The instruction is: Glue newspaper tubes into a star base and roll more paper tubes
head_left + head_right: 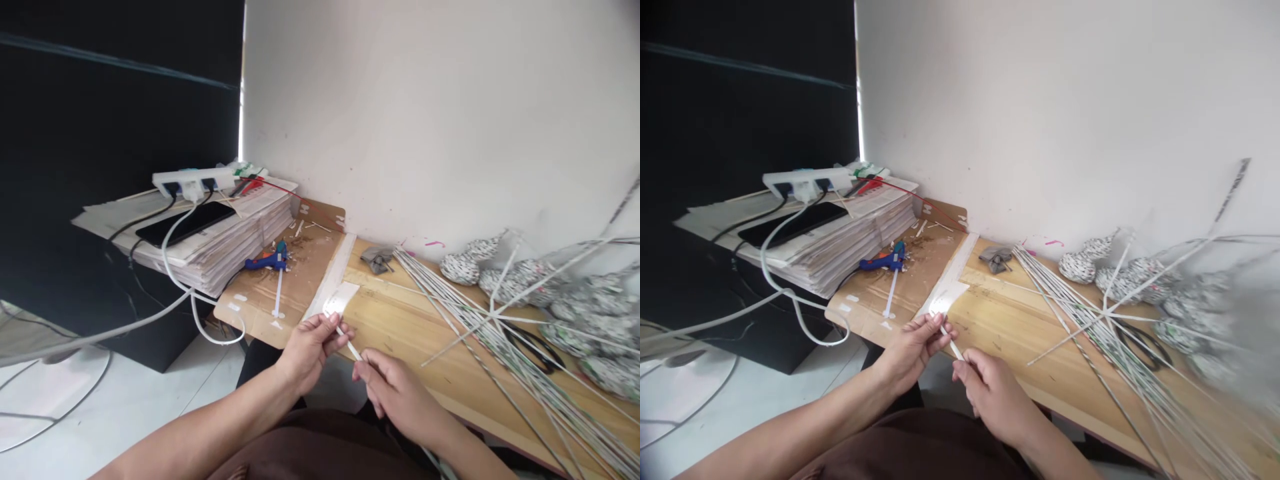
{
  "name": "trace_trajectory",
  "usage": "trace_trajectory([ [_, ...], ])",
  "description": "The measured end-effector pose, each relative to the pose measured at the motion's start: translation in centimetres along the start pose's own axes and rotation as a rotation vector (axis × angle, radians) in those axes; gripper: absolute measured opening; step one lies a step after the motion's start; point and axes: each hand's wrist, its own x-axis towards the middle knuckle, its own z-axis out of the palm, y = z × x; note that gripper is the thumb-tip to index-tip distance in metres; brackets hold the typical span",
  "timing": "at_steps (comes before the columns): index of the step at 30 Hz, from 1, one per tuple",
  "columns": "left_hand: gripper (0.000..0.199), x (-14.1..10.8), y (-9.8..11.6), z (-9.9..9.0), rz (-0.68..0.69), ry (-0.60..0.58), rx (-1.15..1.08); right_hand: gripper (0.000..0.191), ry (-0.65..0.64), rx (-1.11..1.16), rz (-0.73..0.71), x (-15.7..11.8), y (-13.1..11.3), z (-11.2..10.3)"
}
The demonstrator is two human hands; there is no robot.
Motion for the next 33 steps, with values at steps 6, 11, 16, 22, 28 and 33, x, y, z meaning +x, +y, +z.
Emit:
trace_trajectory([
  [6,0.016,0.2,-0.1,-0.2,0.002,0.018,0.013,0.045,0.044,-0.265,-0.013,-1.1,-0.8,-0.5],
  [11,0.017,0.4,-0.4,-0.1,0.007,0.027,0.005,0.028,0.197,-0.625,-0.186,-0.4,-0.4,-0.4],
  [16,0.018,0.2,-0.4,-0.5,-0.002,0.017,0.037,0.044,0.066,-0.326,-0.099,0.2,0.2,-0.2],
  [22,0.016,0.3,-0.8,-0.6,-0.013,0.013,0.031,0.044,-0.018,-0.073,-0.002,0.6,-0.3,-0.1],
  [28,0.018,0.3,-1.0,-0.3,-0.024,-0.013,0.047,0.050,0.050,-0.228,-0.058,0.4,-1.0,0.1],
  [33,0.016,0.3,-0.9,-0.4,-0.015,0.022,0.043,0.034,0.132,-0.518,-0.168,0.2,-1.0,0.1],
])
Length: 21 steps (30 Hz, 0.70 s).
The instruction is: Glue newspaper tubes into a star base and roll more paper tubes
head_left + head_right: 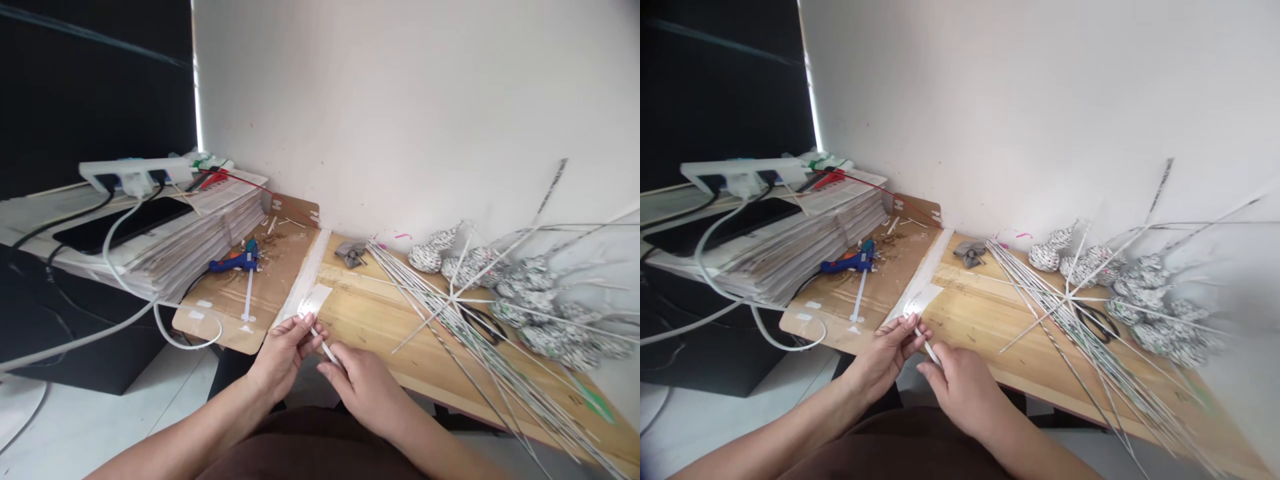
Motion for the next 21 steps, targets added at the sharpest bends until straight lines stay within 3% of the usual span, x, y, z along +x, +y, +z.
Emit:
trace_trajectory([
  [3,0.017,-0.1,0.0,0.0,-0.001,-0.007,0.019,0.038,0.026,-0.048,-0.004,0.0,-0.1,0.0],
  [10,0.017,-0.3,0.0,0.1,-0.032,-0.027,0.001,0.054,-0.302,0.740,0.273,0.3,1.2,0.8],
  [14,0.016,-0.4,0.0,0.0,-0.026,-0.049,-0.017,0.052,-0.285,0.865,0.249,0.5,2.0,1.3],
  [18,0.016,-0.5,0.0,-0.2,-0.038,-0.068,-0.030,0.050,-0.358,1.076,0.255,0.4,2.1,1.5],
  [21,0.016,-0.6,-0.1,-0.2,-0.044,-0.062,-0.042,0.050,-0.323,1.008,0.275,0.3,1.8,1.5],
])
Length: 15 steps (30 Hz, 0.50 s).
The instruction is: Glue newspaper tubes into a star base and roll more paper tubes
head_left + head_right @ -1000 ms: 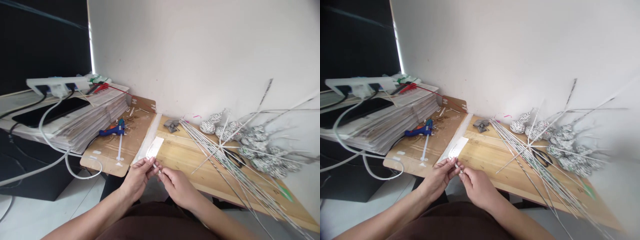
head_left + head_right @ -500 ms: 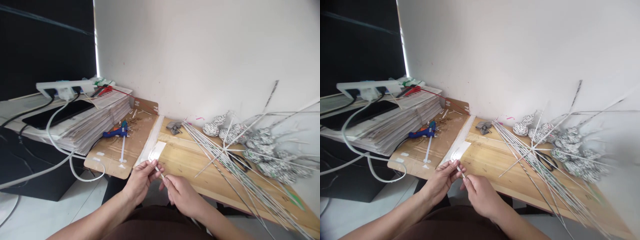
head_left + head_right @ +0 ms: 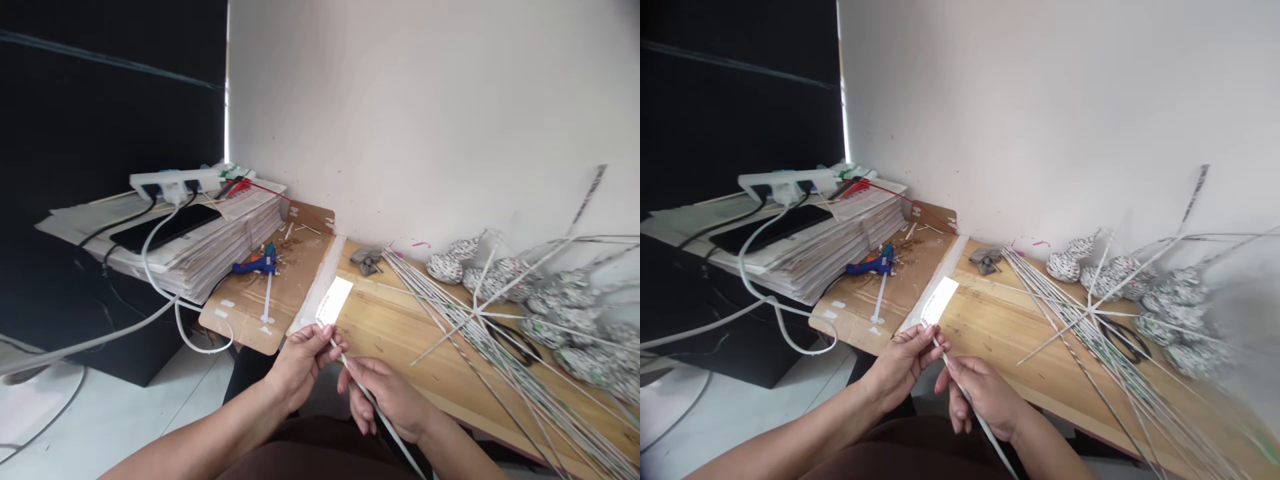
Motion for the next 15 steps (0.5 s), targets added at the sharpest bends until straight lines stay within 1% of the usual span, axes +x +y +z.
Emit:
trace_trajectory([
  [2,0.015,0.0,0.0,0.1,0.007,0.000,-0.008,0.049,0.090,-0.124,-0.051,-0.1,-0.1,0.2],
  [3,0.015,-0.1,0.1,0.2,0.011,-0.005,-0.012,0.048,0.105,-0.140,-0.073,-0.1,-0.1,0.2],
  [4,0.014,-0.2,0.1,0.2,0.013,-0.011,-0.013,0.047,0.084,-0.103,-0.079,0.0,-0.1,0.3],
  [5,0.014,-0.2,0.1,0.3,0.012,-0.015,-0.012,0.046,0.031,-0.022,-0.068,0.0,-0.1,0.3],
  [7,0.013,-0.3,0.1,0.2,0.002,-0.015,-0.009,0.043,-0.112,0.178,-0.014,0.1,0.0,0.1],
  [8,0.013,-0.3,0.1,0.2,-0.001,-0.009,-0.008,0.043,-0.165,0.239,0.015,0.0,0.1,0.0],
  [9,0.013,-0.3,0.1,0.1,-0.002,-0.002,-0.007,0.043,-0.186,0.250,0.041,-0.1,0.1,-0.1],
  [10,0.012,-0.2,0.2,-0.1,0.007,0.005,-0.007,0.044,-0.166,0.210,0.055,-0.3,0.0,-0.1],
  [11,0.012,-0.1,0.3,-0.2,0.026,0.015,-0.009,0.046,-0.113,0.127,0.056,-0.6,-0.1,-0.2],
  [12,0.011,0.0,0.5,-0.3,0.054,0.025,-0.012,0.047,-0.030,0.013,0.034,-0.9,-0.3,-0.2],
  [14,0.009,0.2,0.8,-0.5,0.120,0.054,-0.033,0.044,0.160,-0.253,-0.080,-1.7,-0.7,-0.1],
  [15,0.009,0.3,1.0,-0.5,0.134,0.063,-0.034,0.041,0.228,-0.350,-0.136,-2.1,-0.9,-0.1],
])
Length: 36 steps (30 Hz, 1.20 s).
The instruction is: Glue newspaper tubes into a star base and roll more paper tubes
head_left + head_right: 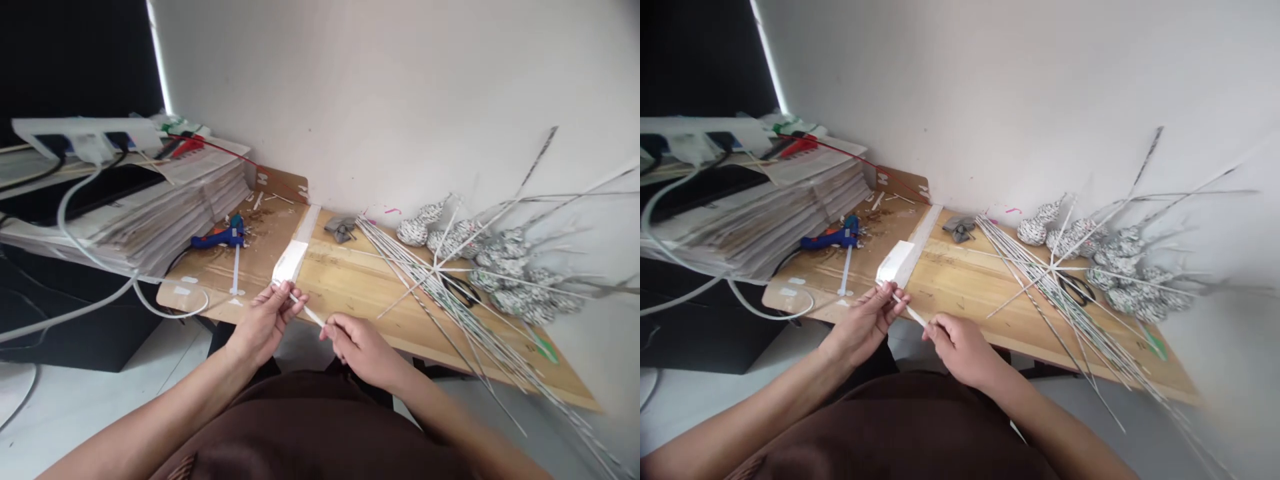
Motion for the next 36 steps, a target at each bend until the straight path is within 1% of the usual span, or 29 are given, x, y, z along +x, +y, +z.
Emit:
trace_trajectory([
  [1,0.009,0.1,0.1,0.0,0.007,0.006,0.003,0.041,0.017,-0.038,-0.019,-0.2,-0.1,-0.1],
  [2,0.009,0.1,0.2,0.1,0.009,0.009,0.009,0.042,-0.015,-0.019,-0.001,-0.4,-0.2,-0.1],
  [4,0.009,0.2,0.4,0.3,0.011,0.013,0.026,0.045,-0.149,0.097,0.095,-0.5,-0.3,-0.2],
  [5,0.009,0.2,0.4,0.4,0.014,0.019,0.032,0.045,-0.193,0.128,0.128,-0.5,-0.3,-0.2],
  [6,0.009,0.2,0.4,0.5,0.018,0.027,0.035,0.043,-0.190,0.097,0.119,-0.5,-0.4,-0.2],
  [7,0.009,0.2,0.5,0.6,0.022,0.038,0.035,0.039,-0.141,-0.003,0.062,-0.4,-0.5,-0.2],
  [10,0.009,0.2,0.4,0.8,0.025,0.062,0.030,0.030,0.107,-0.457,-0.202,-0.3,-0.9,0.1],
  [11,0.009,0.2,0.4,0.8,0.027,0.063,0.032,0.029,0.150,-0.536,-0.255,-0.2,-0.9,0.2],
  [12,0.010,0.1,0.4,0.8,0.028,0.062,0.036,0.030,0.152,-0.532,-0.260,-0.1,-0.8,0.3],
  [13,0.010,0.0,0.4,0.9,0.030,0.060,0.041,0.034,0.111,-0.441,-0.218,0.0,-0.7,0.4],
  [16,0.011,-0.1,0.6,0.8,0.034,0.058,0.049,0.042,-0.145,0.100,0.015,0.3,0.1,0.3],
  [17,0.011,-0.1,0.7,0.8,0.036,0.060,0.048,0.043,-0.224,0.258,0.081,0.3,0.2,0.1],
  [18,0.010,0.0,0.8,0.8,0.042,0.065,0.047,0.043,-0.282,0.361,0.123,0.3,0.3,-0.1],
  [19,0.010,0.0,0.9,0.7,0.050,0.071,0.045,0.043,-0.312,0.395,0.140,0.1,0.3,-0.3],
  [20,0.010,0.1,1.0,0.7,0.060,0.078,0.043,0.043,-0.302,0.364,0.134,-0.1,0.2,-0.6],
  [21,0.010,0.2,1.1,0.6,0.070,0.085,0.040,0.043,-0.254,0.284,0.105,-0.3,0.1,-0.7],
  [23,0.008,0.3,1.3,0.6,0.082,0.089,0.040,0.041,-0.100,0.074,0.010,-0.9,-0.3,-0.9],
  [24,0.008,0.3,1.4,0.6,0.085,0.084,0.044,0.040,-0.048,0.002,-0.024,-1.1,-0.3,-1.0],
  [25,0.008,0.3,1.4,0.6,0.086,0.075,0.052,0.040,-0.038,-0.015,-0.030,-1.2,-0.3,-0.9],
  [26,0.009,0.3,1.5,0.6,0.085,0.062,0.062,0.042,-0.072,0.027,-0.006,-1.3,-0.1,-0.9],
  [29,0.010,0.2,1.8,0.8,0.094,0.045,0.086,0.046,-0.246,0.263,0.139,-1.4,0.7,-1.0],
  [30,0.010,0.3,1.9,0.8,0.103,0.057,0.085,0.047,-0.268,0.299,0.164,-1.5,1.0,-1.0],
  [31,0.011,0.3,2.1,0.8,0.113,0.077,0.080,0.047,-0.265,0.293,0.166,-1.6,1.1,-1.1],
  [33,0.012,0.5,2.5,0.6,0.129,0.122,0.071,0.046,-0.220,0.231,0.133,-2.0,1.3,-1.4],
  [34,0.012,0.7,2.7,0.5,0.130,0.135,0.072,0.045,-0.202,0.234,0.117,-2.3,1.4,-1.5],
  [36,0.013,1.0,3.1,0.3,0.127,0.131,0.079,0.042,-0.218,0.355,0.119,-2.8,1.6,-1.8],
])
